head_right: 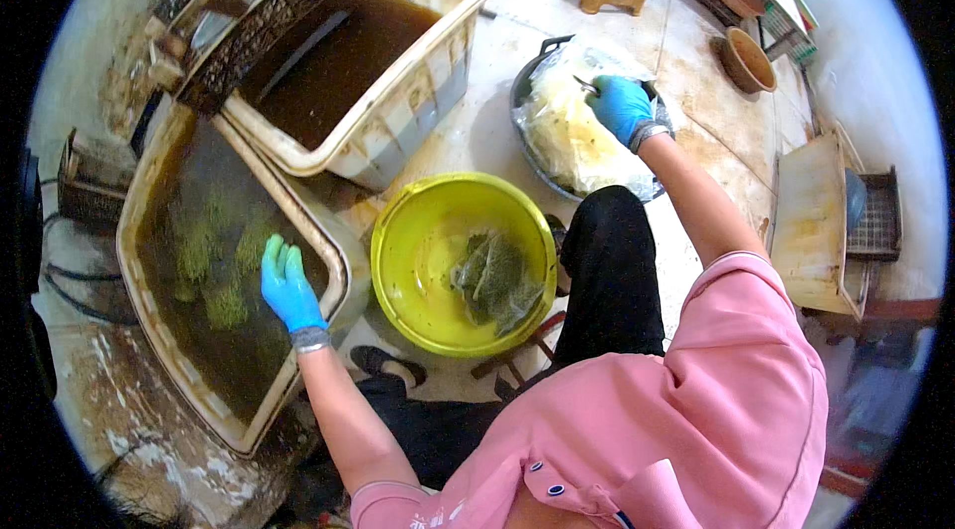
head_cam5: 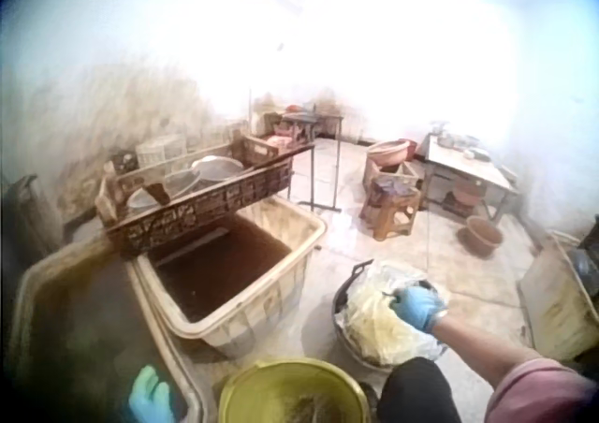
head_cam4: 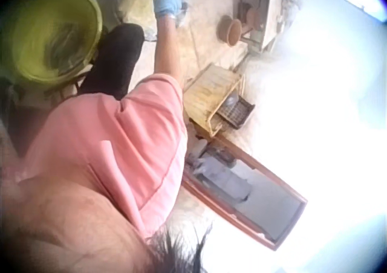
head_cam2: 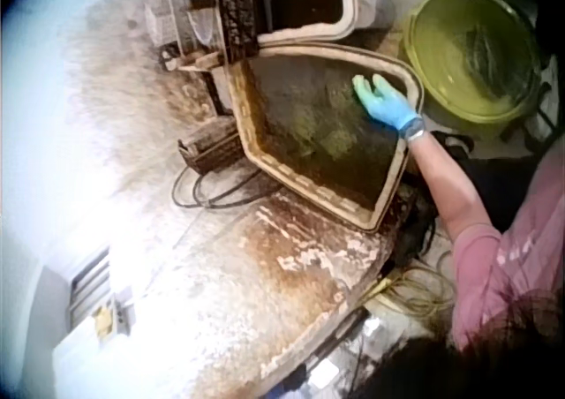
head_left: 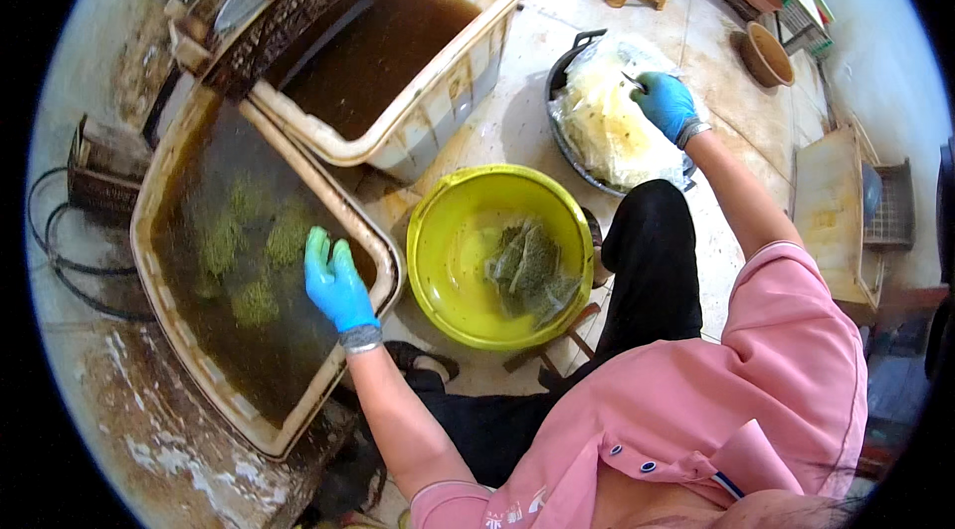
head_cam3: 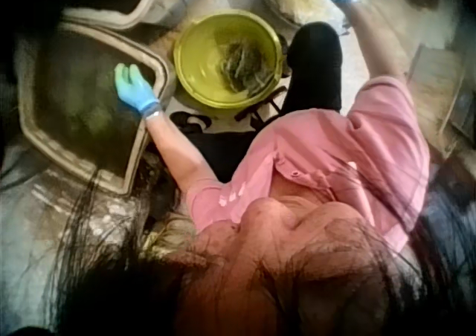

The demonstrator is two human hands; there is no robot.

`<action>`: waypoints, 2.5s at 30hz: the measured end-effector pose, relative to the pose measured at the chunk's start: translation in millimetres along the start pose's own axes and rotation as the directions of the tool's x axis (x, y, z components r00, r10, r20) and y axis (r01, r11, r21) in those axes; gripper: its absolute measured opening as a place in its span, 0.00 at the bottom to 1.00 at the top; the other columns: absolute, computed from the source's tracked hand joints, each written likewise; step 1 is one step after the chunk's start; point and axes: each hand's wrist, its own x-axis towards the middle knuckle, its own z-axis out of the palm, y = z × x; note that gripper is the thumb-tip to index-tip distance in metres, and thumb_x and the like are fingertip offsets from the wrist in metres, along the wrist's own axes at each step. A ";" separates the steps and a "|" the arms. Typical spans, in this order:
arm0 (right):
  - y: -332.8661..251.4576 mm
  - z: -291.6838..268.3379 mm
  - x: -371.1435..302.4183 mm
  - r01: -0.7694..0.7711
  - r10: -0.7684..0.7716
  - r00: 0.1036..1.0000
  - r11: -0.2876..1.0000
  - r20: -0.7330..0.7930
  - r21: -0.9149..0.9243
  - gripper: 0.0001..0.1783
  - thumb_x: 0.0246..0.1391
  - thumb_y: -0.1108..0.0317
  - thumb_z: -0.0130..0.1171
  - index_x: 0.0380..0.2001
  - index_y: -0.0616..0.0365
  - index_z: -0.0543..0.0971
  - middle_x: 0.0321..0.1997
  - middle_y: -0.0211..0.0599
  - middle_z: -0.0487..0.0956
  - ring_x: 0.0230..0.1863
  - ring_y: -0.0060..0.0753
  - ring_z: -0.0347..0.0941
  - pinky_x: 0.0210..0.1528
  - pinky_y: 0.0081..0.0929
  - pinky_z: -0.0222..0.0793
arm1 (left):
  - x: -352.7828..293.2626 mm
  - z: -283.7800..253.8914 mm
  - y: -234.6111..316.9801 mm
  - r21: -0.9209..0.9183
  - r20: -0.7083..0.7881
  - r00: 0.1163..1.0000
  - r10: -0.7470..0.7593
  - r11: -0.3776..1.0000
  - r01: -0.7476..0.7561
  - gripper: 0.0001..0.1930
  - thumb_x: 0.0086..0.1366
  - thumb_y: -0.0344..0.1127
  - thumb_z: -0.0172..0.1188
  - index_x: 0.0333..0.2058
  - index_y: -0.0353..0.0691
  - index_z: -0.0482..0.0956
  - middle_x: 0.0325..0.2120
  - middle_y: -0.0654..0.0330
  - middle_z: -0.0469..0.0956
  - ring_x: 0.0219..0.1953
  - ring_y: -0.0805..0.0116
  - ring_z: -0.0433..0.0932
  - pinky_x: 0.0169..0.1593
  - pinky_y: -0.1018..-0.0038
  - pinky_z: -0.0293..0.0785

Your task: The person repeatedly scoops green seaweed from a water-filled tub into small plastic bags, then places the filled bags into a yellow bucket. The person uses gloved hands to handle the seaweed and bags throughout the process.

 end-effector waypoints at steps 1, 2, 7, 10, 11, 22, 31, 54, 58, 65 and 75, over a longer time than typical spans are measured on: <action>-35.3 -6.5 -2.7 0.123 -0.123 0.992 0.992 -0.005 0.017 0.11 0.50 0.61 0.55 0.31 0.56 0.80 0.30 0.50 0.79 0.33 0.54 0.76 0.37 0.42 0.70 | 0.6 0.6 8.6 0.068 0.034 0.999 0.039 0.997 -0.042 0.16 0.61 0.25 0.56 0.48 0.27 0.73 0.47 0.48 0.76 0.48 0.61 0.75 0.51 0.69 0.71; -54.2 2.1 -4.0 0.237 -0.237 0.972 0.968 -0.008 0.085 0.11 0.50 0.61 0.55 0.31 0.55 0.80 0.31 0.50 0.79 0.33 0.54 0.76 0.38 0.42 0.70 | 2.6 4.0 26.6 0.134 0.083 0.994 0.078 0.987 -0.089 0.14 0.60 0.25 0.57 0.45 0.28 0.76 0.44 0.49 0.78 0.45 0.62 0.76 0.50 0.69 0.72; -180.3 87.6 -61.5 0.571 -0.530 0.586 0.807 0.613 0.152 0.11 0.48 0.62 0.56 0.32 0.54 0.81 0.32 0.46 0.81 0.34 0.51 0.78 0.37 0.42 0.74 | 7.3 7.3 11.9 0.097 0.075 0.989 0.126 0.986 -0.133 0.17 0.58 0.19 0.55 0.48 0.30 0.76 0.45 0.53 0.78 0.41 0.68 0.77 0.46 0.74 0.75; -180.1 192.9 -97.2 0.693 -0.558 0.403 0.704 0.725 0.156 0.11 0.41 0.66 0.58 0.29 0.60 0.81 0.28 0.50 0.80 0.31 0.52 0.78 0.32 0.43 0.74 | 6.7 7.0 42.3 0.022 0.070 0.998 0.001 1.000 -0.003 0.25 0.58 0.16 0.52 0.56 0.32 0.67 0.56 0.52 0.69 0.47 0.65 0.75 0.51 0.73 0.72; -184.1 201.1 -108.9 0.737 -0.527 0.344 0.664 0.777 0.124 0.11 0.42 0.66 0.58 0.30 0.59 0.82 0.34 0.50 0.81 0.32 0.49 0.79 0.32 0.40 0.74 | 5.2 2.2 41.7 0.021 0.059 0.998 0.009 1.000 -0.011 0.24 0.58 0.17 0.53 0.55 0.32 0.68 0.57 0.52 0.68 0.46 0.65 0.75 0.51 0.73 0.72; -128.3 275.1 -165.0 0.842 -0.442 0.288 0.539 0.850 -0.005 0.09 0.42 0.68 0.60 0.30 0.56 0.81 0.34 0.48 0.78 0.31 0.46 0.79 0.27 0.39 0.73 | 7.8 -23.1 32.0 -0.010 0.114 0.993 -0.013 1.000 0.015 0.17 0.59 0.21 0.56 0.49 0.32 0.75 0.48 0.55 0.77 0.41 0.72 0.77 0.46 0.77 0.73; -169.6 100.2 -70.9 0.495 -0.439 0.457 0.848 0.774 0.188 0.18 0.36 0.59 0.67 0.30 0.61 0.81 0.27 0.51 0.79 0.29 0.49 0.77 0.33 0.39 0.73 | -2.6 -32.7 36.6 -0.042 0.165 0.986 -0.018 0.999 0.025 0.16 0.59 0.22 0.56 0.48 0.32 0.76 0.43 0.57 0.79 0.40 0.75 0.76 0.47 0.78 0.73; -412.7 -72.8 -86.4 0.842 -0.845 0.534 0.532 -0.001 0.091 0.14 0.44 0.57 0.61 0.24 0.58 0.79 0.28 0.50 0.78 0.32 0.52 0.76 0.35 0.43 0.72 | -24.7 -100.5 61.0 -0.548 0.240 0.964 -0.116 0.803 0.233 0.16 0.52 0.24 0.68 0.41 0.31 0.79 0.36 0.59 0.81 0.35 0.73 0.78 0.42 0.74 0.75; -460.0 -74.5 -116.2 0.876 -0.883 0.454 0.467 0.119 0.124 0.11 0.43 0.61 0.58 0.24 0.57 0.81 0.27 0.48 0.79 0.30 0.53 0.77 0.34 0.43 0.73 | -24.3 -121.2 54.8 -0.416 0.043 0.993 -0.113 0.901 0.120 0.15 0.51 0.25 0.68 0.39 0.31 0.80 0.34 0.59 0.82 0.34 0.74 0.78 0.42 0.74 0.75; -513.4 -77.8 -122.3 0.872 -0.855 0.436 0.478 0.282 0.100 0.15 0.41 0.59 0.57 0.24 0.61 0.82 0.26 0.52 0.79 0.31 0.54 0.78 0.37 0.42 0.75 | -23.4 -137.3 57.5 -0.516 -0.109 0.982 -0.155 0.853 0.077 0.14 0.51 0.22 0.65 0.39 0.30 0.79 0.35 0.58 0.81 0.34 0.73 0.77 0.42 0.73 0.75; -527.1 -73.0 -116.5 0.932 -0.914 0.312 0.348 0.260 0.105 0.15 0.40 0.58 0.58 0.21 0.60 0.82 0.25 0.52 0.79 0.29 0.53 0.77 0.34 0.42 0.74 | -34.1 -150.7 50.9 -0.584 -0.228 0.945 -0.232 0.810 0.058 0.15 0.51 0.21 0.65 0.40 0.30 0.78 0.35 0.58 0.81 0.33 0.71 0.77 0.41 0.74 0.75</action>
